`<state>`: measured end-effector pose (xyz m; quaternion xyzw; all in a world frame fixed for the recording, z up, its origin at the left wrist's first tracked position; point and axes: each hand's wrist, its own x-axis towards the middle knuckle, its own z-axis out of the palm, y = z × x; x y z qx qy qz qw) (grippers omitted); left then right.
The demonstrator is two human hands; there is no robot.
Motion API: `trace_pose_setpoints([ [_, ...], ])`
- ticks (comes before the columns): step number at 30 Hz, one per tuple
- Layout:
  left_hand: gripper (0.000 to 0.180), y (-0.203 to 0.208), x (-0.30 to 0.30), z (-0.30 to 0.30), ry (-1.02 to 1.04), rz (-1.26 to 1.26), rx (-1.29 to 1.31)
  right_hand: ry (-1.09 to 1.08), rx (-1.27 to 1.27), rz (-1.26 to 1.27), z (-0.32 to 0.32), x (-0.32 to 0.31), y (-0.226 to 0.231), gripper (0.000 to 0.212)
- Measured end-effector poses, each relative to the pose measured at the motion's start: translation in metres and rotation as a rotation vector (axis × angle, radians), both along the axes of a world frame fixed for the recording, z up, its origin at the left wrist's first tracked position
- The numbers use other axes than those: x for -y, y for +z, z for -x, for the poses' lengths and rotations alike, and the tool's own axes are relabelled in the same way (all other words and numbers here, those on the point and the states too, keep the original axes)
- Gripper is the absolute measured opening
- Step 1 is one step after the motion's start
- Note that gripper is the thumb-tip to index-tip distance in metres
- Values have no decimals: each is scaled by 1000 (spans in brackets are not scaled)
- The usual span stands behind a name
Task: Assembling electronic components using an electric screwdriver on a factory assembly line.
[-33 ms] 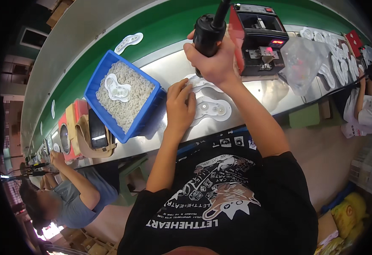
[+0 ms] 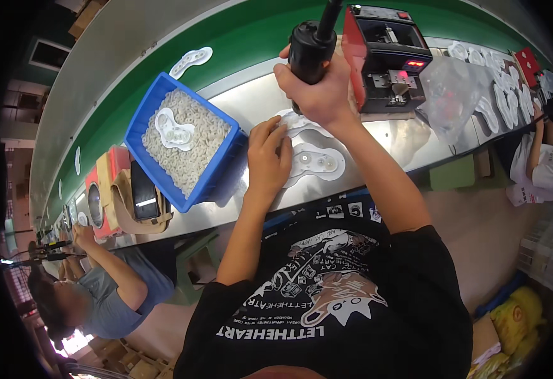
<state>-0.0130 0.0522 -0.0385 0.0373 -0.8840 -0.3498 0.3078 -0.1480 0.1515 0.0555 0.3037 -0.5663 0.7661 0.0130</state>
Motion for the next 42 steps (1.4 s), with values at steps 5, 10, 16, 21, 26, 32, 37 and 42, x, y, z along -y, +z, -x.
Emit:
trace_pose_setpoints([
  [5,22,-1,8,0,-30,-61,12,-7,14,-14,4,9,-10,21],
  [10,23,-4,9,1,-24,-73,14,8,13,-37,5,9,-8,20],
  [16,23,-4,9,1,-22,-81,11,7,6,-32,8,9,-9,22],
  [21,22,-4,8,0,-18,-81,16,-7,32,-27,4,8,-9,21],
  [26,23,-3,9,0,-14,-66,23,33,53,24,7,11,-16,19],
  [32,22,-1,5,8,-21,-47,-10,246,145,-319,8,-5,-7,20],
  [37,34,-16,12,-3,-10,15,71,100,-184,-332,10,9,-32,63],
  [42,37,-10,10,0,-43,71,59,117,-221,-123,0,20,-22,38],
])
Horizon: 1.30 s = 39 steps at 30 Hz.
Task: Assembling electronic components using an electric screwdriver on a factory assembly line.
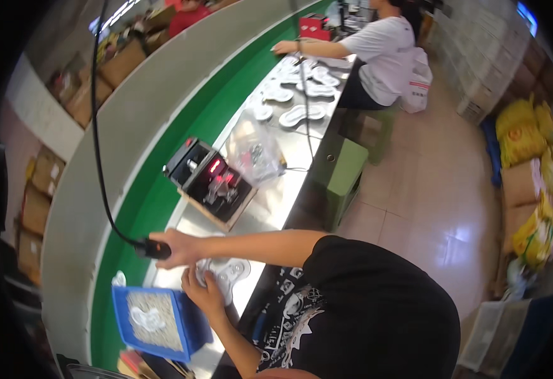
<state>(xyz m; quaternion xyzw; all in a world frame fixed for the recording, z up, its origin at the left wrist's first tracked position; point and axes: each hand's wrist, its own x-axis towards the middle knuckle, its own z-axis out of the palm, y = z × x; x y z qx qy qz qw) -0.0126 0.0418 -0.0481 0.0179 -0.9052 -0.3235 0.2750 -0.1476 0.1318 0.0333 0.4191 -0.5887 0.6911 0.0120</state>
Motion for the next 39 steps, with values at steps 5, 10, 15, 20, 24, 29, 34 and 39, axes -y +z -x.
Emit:
trace_pose_setpoints([
  [5,30,-8,3,4,-8,36,6,47,94,91,6,-6,12,34],
  [10,17,-9,1,12,15,80,-75,17,155,249,18,-65,49,23],
  [15,17,6,0,14,83,-44,-5,-152,163,273,32,-163,106,24],
  [20,18,8,1,9,101,-89,52,-177,162,380,47,-167,105,22],
  [24,16,11,-1,11,111,-118,61,-290,298,291,55,-159,102,23],
  [29,15,15,-3,12,117,-118,70,-364,353,187,78,-155,77,21],
  [34,14,14,-5,13,122,-125,64,-333,168,-5,71,-164,63,23],
  [39,15,11,0,10,144,-114,46,-321,152,107,36,-141,72,25],
])
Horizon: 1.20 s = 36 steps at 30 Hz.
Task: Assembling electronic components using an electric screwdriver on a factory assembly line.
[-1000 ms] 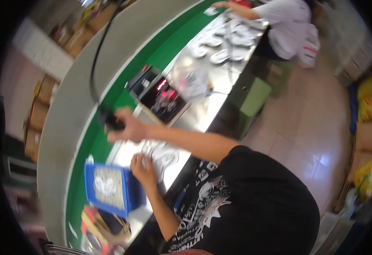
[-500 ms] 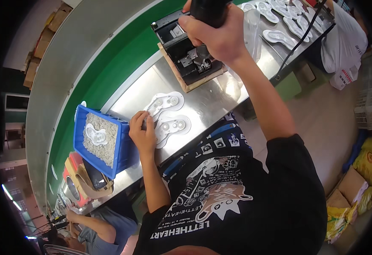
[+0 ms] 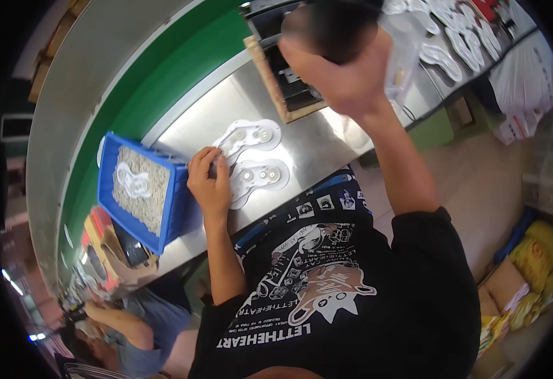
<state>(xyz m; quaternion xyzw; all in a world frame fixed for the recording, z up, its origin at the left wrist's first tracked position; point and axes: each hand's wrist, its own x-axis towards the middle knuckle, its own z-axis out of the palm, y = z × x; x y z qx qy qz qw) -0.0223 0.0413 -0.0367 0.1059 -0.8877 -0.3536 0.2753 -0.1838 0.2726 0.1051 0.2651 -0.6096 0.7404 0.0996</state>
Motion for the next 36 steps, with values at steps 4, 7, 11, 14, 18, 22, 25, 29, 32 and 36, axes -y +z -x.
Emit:
trace_pose_setpoints([
  [4,17,-2,0,4,-44,-1,-40,209,-77,9,-28,18,-10,25],
  [7,17,-3,1,2,-27,-29,-64,309,-116,-1,-38,60,-13,25],
  [11,17,-3,4,-2,-26,-41,-92,420,-35,19,-40,108,-25,27],
  [14,17,-5,5,-5,-24,-68,-107,425,75,25,-45,133,-29,21],
  [18,16,-9,6,-6,-24,-91,-114,449,131,9,-43,148,-41,16],
  [22,16,-13,5,-4,-25,-102,-117,426,135,9,-40,150,-49,12],
  [25,15,-13,5,-3,-26,-106,-126,417,132,23,-41,150,-49,11],
  [29,15,-14,3,-4,-26,-110,-129,426,111,80,-46,148,-44,9],
  [32,15,-14,2,-4,-24,-108,-134,416,88,16,-42,150,-48,10],
  [36,16,-15,3,-6,-22,-120,-126,407,125,-6,-43,150,-54,12],
])
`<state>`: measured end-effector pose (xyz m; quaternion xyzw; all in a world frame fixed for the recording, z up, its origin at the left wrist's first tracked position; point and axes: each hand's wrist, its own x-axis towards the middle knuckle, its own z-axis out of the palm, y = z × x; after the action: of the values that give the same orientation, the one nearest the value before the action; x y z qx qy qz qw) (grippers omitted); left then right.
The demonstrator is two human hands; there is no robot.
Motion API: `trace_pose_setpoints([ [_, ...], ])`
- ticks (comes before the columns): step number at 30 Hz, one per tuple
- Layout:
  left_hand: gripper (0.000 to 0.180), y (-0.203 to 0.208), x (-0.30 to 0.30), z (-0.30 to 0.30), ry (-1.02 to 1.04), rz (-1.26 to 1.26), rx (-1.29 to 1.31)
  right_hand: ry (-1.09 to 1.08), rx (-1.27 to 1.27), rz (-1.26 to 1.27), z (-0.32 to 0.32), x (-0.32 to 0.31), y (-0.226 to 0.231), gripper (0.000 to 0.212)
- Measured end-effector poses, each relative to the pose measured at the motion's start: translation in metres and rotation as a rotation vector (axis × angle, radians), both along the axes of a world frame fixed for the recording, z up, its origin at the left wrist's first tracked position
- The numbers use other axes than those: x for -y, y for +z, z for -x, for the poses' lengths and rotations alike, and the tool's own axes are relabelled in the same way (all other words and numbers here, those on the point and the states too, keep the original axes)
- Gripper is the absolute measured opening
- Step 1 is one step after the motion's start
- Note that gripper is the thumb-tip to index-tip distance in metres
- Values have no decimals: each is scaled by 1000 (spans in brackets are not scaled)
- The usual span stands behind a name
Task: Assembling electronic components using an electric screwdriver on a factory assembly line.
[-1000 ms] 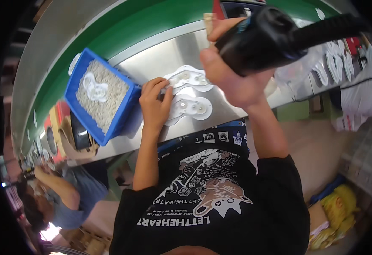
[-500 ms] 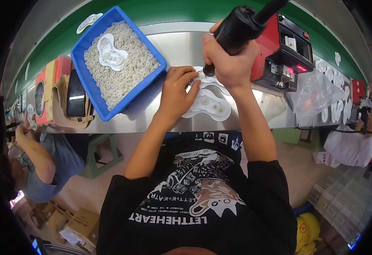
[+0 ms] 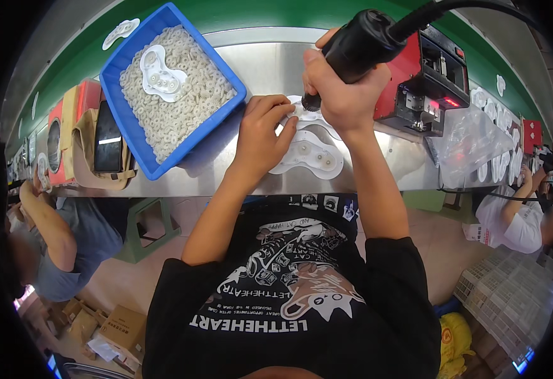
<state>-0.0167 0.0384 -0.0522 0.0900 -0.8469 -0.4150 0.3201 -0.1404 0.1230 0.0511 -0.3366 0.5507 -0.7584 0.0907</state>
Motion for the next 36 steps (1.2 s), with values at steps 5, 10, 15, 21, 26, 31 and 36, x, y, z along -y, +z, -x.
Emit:
trace_pose_setpoints([
  [5,16,2,3,1,-14,8,-1,37,-39,-18,5,-5,-15,21],
  [10,17,12,4,6,-29,10,6,151,-109,-45,4,-14,-16,34],
  [15,19,-9,10,2,-91,66,7,-113,-378,-252,5,-3,-36,50],
  [21,25,8,3,-3,-81,140,-24,-7,-317,-102,-7,-16,-10,34],
  [26,26,4,2,-2,-107,191,1,-13,-314,-44,-13,-24,-6,33],
  [31,27,2,7,-5,-126,178,13,19,-290,-38,-16,-24,-8,31],
  [36,26,3,5,1,-134,162,-44,23,-316,34,-16,-22,-2,27],
])
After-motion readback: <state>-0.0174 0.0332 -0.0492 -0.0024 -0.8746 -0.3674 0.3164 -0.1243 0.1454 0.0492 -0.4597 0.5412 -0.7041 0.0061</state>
